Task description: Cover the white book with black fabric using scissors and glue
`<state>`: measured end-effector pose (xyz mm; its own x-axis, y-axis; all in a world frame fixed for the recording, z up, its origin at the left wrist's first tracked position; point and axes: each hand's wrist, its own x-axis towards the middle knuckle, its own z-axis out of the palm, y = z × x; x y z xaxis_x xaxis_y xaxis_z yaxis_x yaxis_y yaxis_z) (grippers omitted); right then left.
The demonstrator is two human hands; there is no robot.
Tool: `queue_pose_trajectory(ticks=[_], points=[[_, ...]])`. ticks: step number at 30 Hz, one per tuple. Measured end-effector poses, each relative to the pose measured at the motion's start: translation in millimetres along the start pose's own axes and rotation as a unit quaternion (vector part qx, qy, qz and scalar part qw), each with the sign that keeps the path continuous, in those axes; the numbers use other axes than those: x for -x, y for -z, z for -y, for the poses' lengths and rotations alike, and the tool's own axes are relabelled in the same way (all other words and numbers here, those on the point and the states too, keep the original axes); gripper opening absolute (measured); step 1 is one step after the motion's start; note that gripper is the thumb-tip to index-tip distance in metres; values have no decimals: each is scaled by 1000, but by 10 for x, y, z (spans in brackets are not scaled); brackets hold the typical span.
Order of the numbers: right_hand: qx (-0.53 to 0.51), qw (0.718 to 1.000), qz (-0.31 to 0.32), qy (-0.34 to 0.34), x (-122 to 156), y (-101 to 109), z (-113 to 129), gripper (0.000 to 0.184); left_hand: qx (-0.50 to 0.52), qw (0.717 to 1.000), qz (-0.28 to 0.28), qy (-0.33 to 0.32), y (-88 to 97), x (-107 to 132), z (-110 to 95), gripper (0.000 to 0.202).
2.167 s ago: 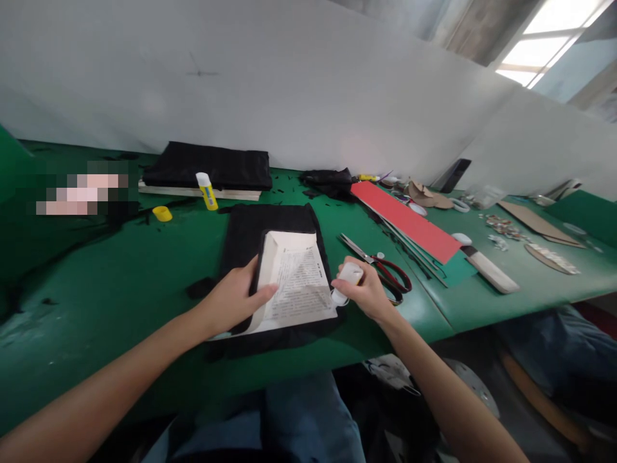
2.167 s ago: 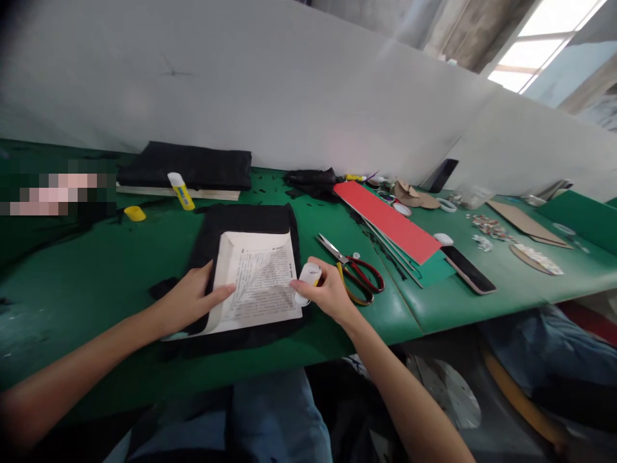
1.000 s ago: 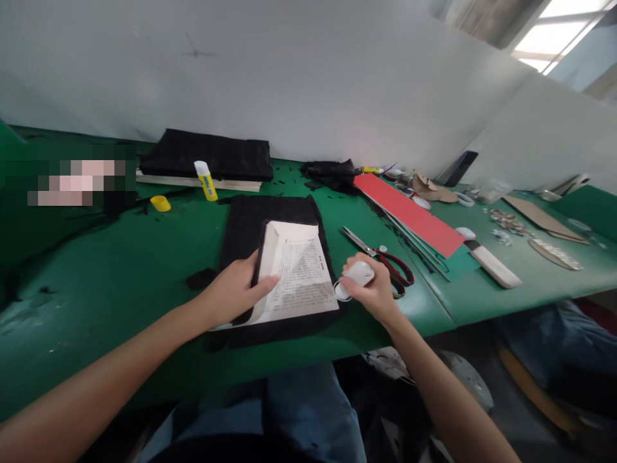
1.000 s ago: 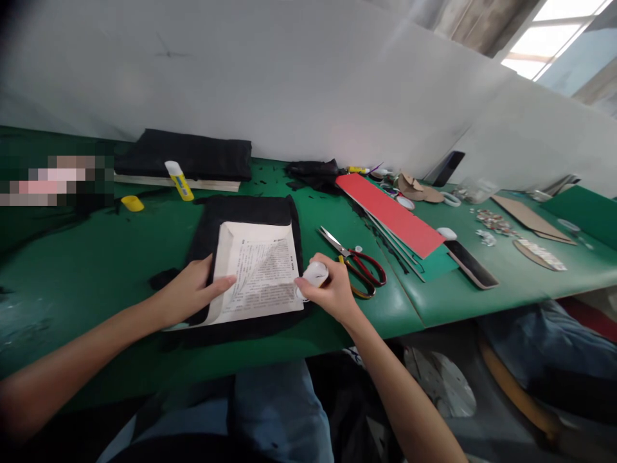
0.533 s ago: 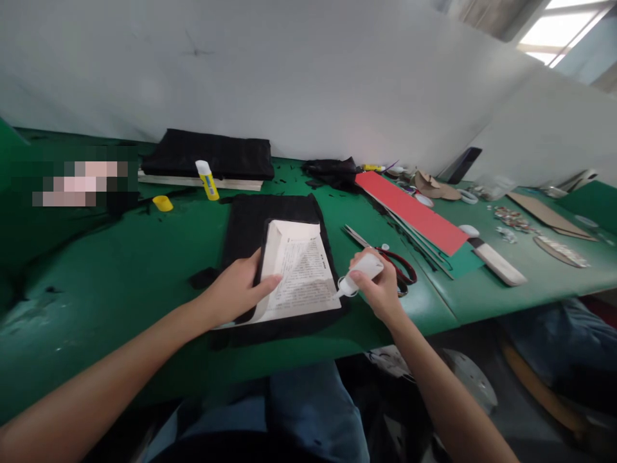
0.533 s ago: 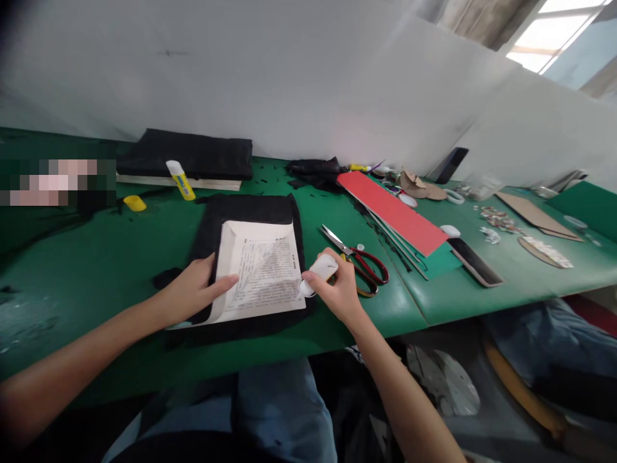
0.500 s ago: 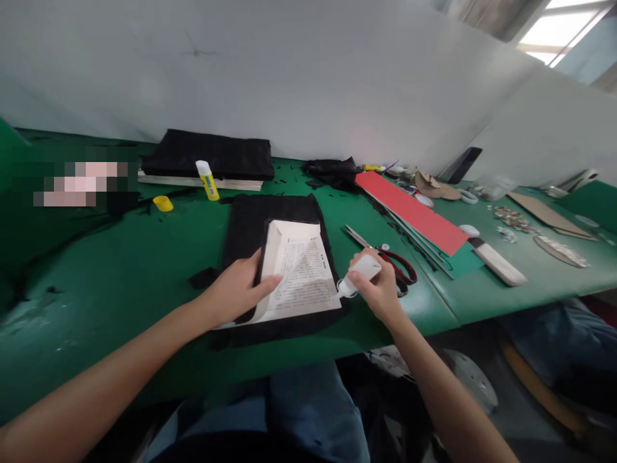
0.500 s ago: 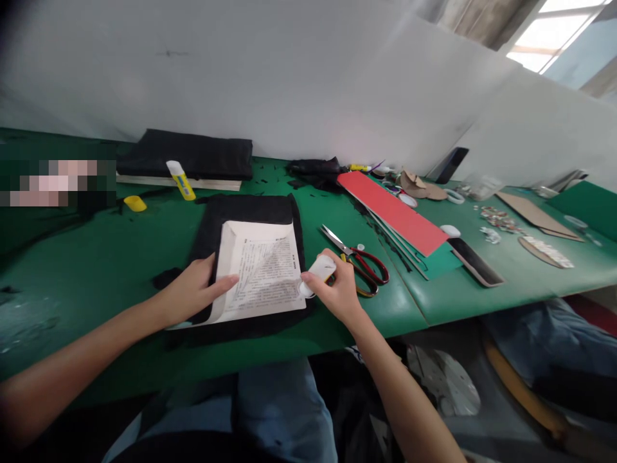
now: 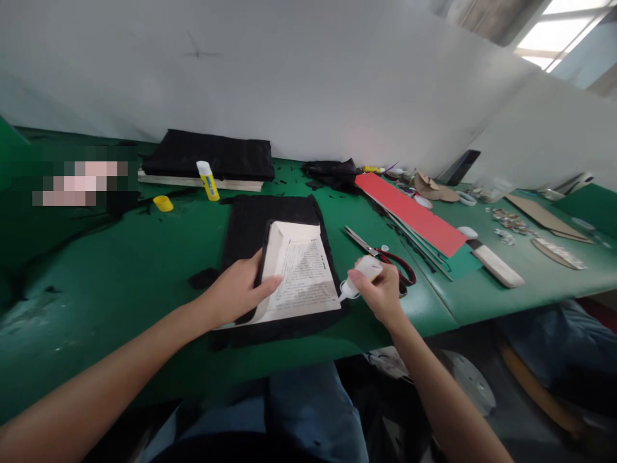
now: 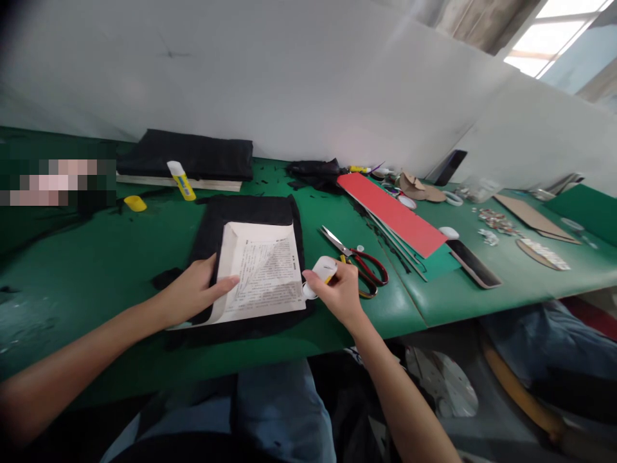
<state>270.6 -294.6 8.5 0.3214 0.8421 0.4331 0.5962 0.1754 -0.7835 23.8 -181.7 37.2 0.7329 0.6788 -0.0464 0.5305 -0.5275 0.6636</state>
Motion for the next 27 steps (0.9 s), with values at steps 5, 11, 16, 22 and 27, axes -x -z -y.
queue_pose_trajectory(ticks=[5,11,16,22,27], points=[[-22,999,11,-24,-7,-8,25,36,-8,1000,10,4,18,-7,1,55],[-33,998,37,-44,-18,-31,82,36,-8,1000,6,1,3,-7,25,56],[-49,996,48,-63,-17,-30,67,36,-12,1000,4,-3,-9,-1,32,53],[-65,992,70,-79,-9,-36,54,36,-14,1000,9,-4,0,-7,28,55],[-74,991,70,-87,-4,-41,40,35,-12,1000,8,-1,-1,-9,33,56]])
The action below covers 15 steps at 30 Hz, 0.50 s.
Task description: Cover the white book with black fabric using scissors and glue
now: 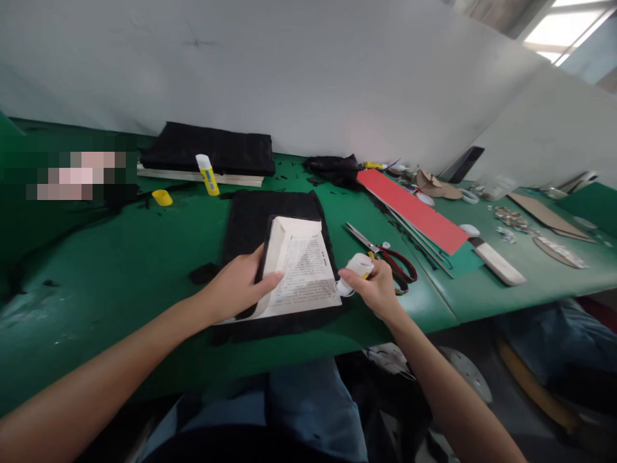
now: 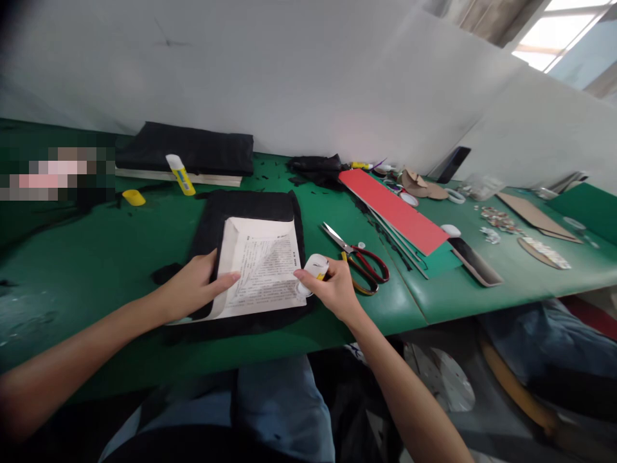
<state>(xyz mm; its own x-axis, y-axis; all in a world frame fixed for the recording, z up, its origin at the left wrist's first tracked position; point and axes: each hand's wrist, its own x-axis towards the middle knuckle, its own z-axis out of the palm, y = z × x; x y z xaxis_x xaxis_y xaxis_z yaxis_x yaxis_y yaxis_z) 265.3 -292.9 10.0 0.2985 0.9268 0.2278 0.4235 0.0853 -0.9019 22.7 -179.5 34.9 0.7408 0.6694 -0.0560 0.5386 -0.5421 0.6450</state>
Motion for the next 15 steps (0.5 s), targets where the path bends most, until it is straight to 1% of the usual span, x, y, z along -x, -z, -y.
queue_pose_trajectory(ticks=[9,13,15], points=[[-23,1000,-15,4,-6,4,4,35,1,1000,3,2,-9,1,8,56],[-33,999,-27,9,3,19,-67,35,-3,1000,-19,-13,-31,-3,42,55],[-38,999,-31,14,8,26,-119,36,-5,1000,-15,-14,-28,-5,44,56]])
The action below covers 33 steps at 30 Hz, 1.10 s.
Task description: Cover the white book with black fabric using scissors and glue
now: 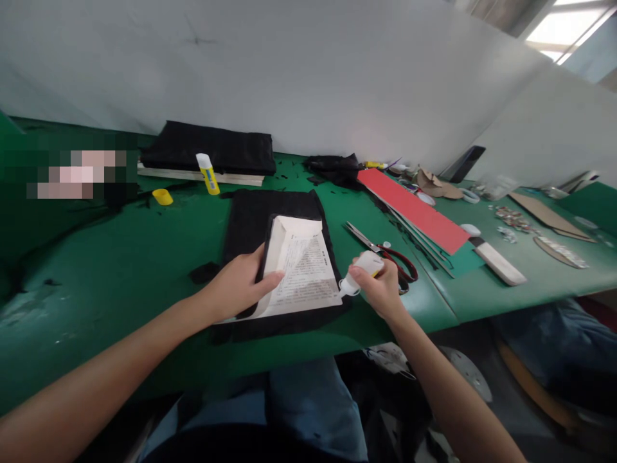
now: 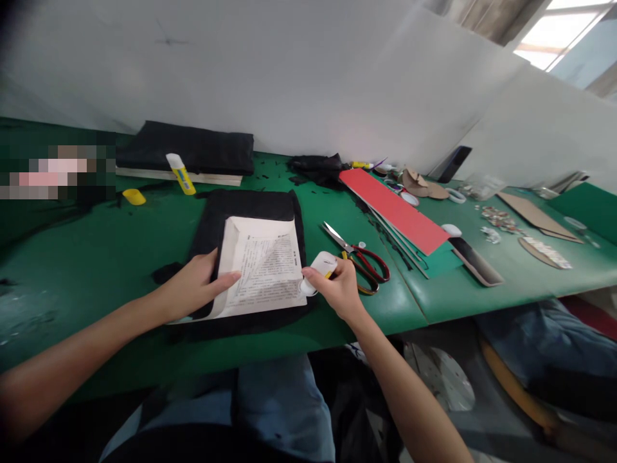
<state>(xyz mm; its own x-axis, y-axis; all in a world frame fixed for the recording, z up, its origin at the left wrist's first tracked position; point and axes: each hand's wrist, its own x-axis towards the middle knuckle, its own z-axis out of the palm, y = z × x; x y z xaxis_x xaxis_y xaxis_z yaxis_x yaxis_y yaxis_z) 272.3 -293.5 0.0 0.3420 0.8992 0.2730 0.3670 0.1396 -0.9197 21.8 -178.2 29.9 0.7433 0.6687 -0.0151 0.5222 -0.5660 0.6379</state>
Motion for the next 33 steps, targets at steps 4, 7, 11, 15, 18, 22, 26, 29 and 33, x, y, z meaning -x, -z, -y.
queue_pose_trajectory(ticks=[4,7,11,15,18,22,26,29,33], points=[[1,1000,-3,10,0,4,-37,38,4,1000,10,4,8,0,-7,56],[23,1000,3,14,-12,-16,27,33,12,1000,2,4,-2,3,2,56],[62,998,9,17,-32,-44,129,34,16,1000,6,11,-7,1,1,57],[86,996,9,15,-39,-48,160,36,11,1000,10,11,1,-1,-12,57],[98,995,5,13,-39,-46,152,38,14,1000,7,9,-5,3,-6,56],[115,993,9,15,-44,-50,139,40,22,1000,2,8,-15,1,6,56],[122,992,5,24,-42,-45,126,41,12,1000,4,10,-10,-5,-15,56],[115,993,-21,33,-30,-27,108,38,13,1000,3,12,-3,-3,-38,57],[106,993,-16,47,-20,-20,103,34,11,1000,3,12,-2,1,-39,57]])
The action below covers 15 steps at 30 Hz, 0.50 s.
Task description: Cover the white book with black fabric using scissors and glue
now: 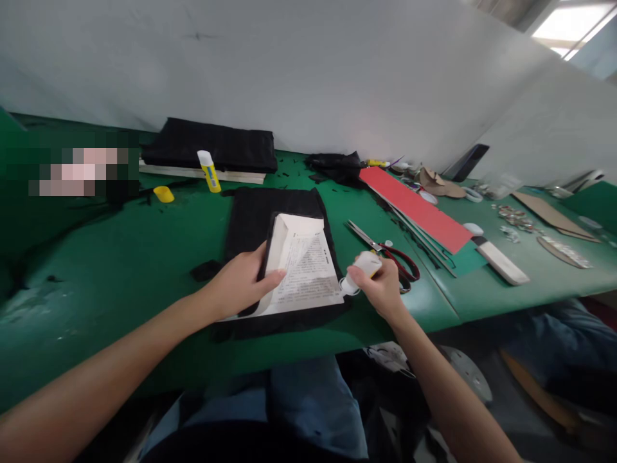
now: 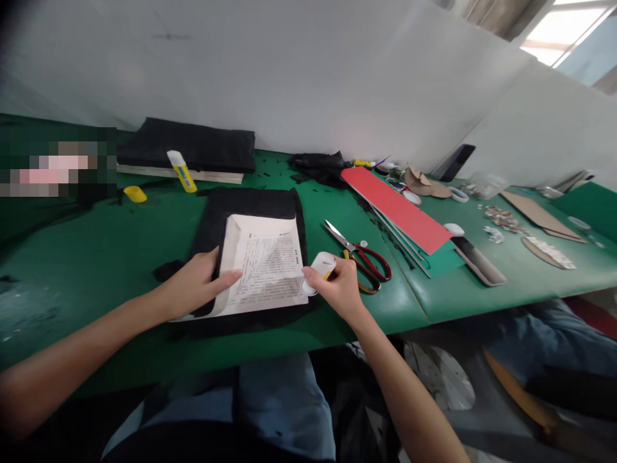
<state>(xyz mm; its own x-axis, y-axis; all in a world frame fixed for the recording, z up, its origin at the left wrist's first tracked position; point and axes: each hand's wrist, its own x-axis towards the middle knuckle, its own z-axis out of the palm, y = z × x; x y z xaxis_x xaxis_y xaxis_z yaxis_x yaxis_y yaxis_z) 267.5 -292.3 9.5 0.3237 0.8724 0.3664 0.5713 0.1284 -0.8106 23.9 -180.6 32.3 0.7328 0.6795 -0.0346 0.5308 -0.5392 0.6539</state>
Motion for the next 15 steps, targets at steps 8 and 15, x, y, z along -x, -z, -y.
queue_pose_trajectory(ticks=[8,15], points=[[18,999,26,26,-8,-9,49,38,-2,1000,3,-2,-10,2,36,57],[27,999,18,29,-7,-9,54,37,-3,1000,2,-1,-13,-11,47,57]])
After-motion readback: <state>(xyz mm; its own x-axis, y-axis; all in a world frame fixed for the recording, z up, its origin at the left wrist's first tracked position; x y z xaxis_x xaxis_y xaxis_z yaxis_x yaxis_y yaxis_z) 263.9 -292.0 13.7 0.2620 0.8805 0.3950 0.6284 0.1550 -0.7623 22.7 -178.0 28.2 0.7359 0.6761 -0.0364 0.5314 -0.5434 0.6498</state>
